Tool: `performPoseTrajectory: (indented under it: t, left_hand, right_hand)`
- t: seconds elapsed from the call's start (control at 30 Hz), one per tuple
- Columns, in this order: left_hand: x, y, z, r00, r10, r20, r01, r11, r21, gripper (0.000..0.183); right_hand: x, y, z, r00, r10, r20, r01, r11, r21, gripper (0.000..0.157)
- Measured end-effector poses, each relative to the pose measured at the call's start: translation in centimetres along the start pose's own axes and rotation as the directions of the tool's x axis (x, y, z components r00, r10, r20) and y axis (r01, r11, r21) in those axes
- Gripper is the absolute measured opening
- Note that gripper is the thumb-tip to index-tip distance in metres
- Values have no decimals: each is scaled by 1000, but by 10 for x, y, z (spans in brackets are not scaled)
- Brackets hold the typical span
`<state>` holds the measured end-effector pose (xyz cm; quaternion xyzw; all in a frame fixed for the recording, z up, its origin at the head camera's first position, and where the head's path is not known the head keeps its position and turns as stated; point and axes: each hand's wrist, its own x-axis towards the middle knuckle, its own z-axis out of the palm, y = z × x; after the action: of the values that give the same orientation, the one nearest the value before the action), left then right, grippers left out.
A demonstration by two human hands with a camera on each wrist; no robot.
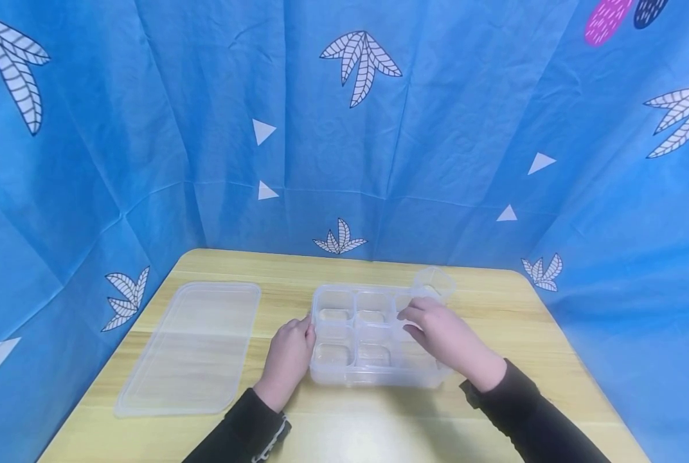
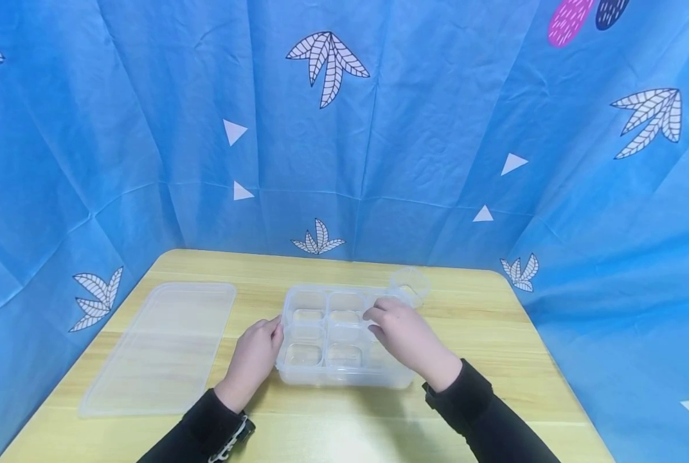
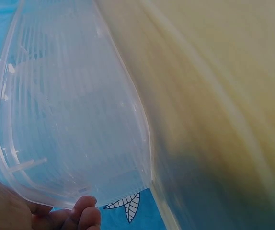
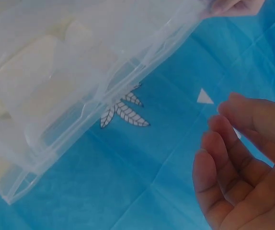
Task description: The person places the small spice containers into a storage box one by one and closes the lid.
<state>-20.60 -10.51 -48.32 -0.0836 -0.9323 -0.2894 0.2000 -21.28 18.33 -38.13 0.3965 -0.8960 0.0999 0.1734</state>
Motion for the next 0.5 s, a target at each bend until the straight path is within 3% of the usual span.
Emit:
performPoseTrajectory:
  t: [0.5]
  left_hand:
    - [0,-2,1,1000,0,-7,0,1000,-4,28]
  right_hand:
    - [-4,38,-1,993,116,-1,-116,993,5,20]
